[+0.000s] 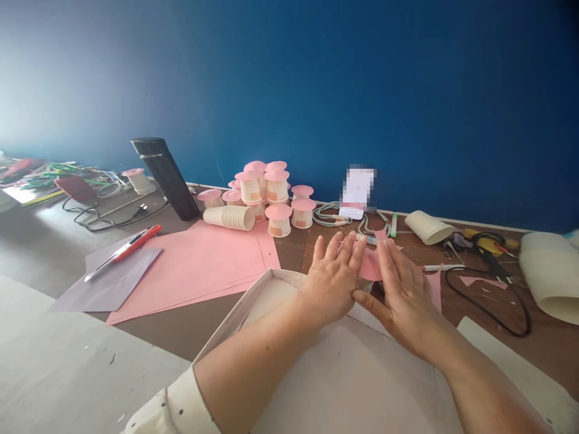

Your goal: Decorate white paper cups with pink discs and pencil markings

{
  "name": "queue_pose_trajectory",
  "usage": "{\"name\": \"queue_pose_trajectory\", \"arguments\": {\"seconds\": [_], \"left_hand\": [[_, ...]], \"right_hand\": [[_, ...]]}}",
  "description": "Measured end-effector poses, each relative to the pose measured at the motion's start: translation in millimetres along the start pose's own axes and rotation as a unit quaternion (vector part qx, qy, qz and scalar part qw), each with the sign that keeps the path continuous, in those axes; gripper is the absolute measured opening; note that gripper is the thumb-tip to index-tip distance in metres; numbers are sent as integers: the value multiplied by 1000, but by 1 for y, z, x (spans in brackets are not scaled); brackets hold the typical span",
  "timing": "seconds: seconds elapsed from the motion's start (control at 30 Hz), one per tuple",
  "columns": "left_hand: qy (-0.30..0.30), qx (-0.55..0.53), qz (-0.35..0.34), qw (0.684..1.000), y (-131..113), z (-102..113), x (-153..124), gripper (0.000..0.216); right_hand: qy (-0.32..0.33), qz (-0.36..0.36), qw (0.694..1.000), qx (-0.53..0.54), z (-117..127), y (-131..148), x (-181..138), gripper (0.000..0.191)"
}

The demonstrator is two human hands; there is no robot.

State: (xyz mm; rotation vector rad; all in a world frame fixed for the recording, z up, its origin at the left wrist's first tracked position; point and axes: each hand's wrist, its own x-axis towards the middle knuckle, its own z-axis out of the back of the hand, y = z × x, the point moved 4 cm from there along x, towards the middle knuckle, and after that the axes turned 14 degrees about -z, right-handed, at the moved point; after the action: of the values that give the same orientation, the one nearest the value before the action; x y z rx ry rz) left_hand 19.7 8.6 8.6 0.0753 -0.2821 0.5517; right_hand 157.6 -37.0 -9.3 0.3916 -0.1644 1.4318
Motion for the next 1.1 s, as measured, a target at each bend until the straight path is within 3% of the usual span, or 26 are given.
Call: {"name": "queue_pose_trajectory", "arguments": {"seconds": [0.23, 0.63, 0.83, 1.0, 1.1], "left_hand": [[10, 10, 0, 1000, 2, -6, -1, 84], [18, -16, 2, 1000, 2, -5, -1, 88], [4, -153, 73, 985, 14, -7, 4, 102], [35, -299, 162, 940, 25, -8, 6, 125], [48, -326, 203, 922, 28, -11, 6, 126]], "right_hand": [[17, 32, 999, 9, -1, 8, -2, 85], [19, 14, 1000, 1, -5, 8, -4, 80], [-11, -6, 998, 61, 2, 6, -1, 90], [-66, -59, 984, 153, 17, -5, 4, 106], [-68, -95, 973, 199, 18, -12, 6, 110]]}}
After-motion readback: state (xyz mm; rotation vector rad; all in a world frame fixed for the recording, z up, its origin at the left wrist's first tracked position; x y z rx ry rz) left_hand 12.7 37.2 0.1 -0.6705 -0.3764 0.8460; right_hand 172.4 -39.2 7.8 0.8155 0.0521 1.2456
